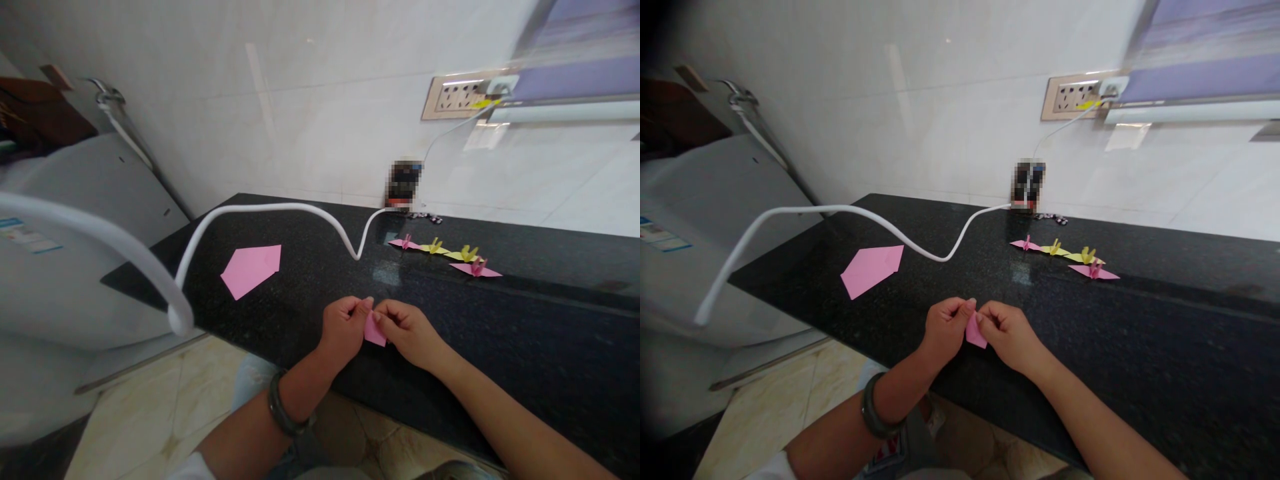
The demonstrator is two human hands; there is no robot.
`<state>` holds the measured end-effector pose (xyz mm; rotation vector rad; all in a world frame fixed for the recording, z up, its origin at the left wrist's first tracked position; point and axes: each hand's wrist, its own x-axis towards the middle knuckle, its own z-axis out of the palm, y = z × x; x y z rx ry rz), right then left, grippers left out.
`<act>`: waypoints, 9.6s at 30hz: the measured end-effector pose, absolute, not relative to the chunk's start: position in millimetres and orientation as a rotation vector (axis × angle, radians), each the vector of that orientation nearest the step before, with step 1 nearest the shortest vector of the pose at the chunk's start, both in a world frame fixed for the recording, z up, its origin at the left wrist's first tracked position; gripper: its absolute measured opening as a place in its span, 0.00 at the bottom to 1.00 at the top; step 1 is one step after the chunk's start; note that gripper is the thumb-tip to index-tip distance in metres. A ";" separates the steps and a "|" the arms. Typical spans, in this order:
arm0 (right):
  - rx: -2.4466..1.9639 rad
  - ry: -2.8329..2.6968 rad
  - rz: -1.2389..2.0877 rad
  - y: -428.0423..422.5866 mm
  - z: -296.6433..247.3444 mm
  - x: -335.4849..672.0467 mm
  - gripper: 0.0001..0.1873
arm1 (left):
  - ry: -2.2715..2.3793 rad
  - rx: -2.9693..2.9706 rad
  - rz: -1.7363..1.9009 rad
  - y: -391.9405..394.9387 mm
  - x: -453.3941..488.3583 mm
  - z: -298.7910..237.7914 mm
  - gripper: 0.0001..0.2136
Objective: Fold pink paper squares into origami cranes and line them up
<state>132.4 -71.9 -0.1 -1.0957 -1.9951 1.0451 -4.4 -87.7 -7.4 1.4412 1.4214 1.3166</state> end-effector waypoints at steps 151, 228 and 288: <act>-1.109 -1.621 1.026 -67.5 -4.0 139.5 0.12 | 1.115 1.528 1.118 -85.0 -1.9 -14.5 0.10; -0.898 -1.616 1.263 -66.9 -1.8 144.0 0.10 | 1.036 1.170 1.301 -84.7 -3.8 -10.2 0.09; -1.040 -1.694 1.237 -62.7 -3.8 142.8 0.12 | 1.105 1.194 1.293 -80.6 -5.2 -8.7 0.10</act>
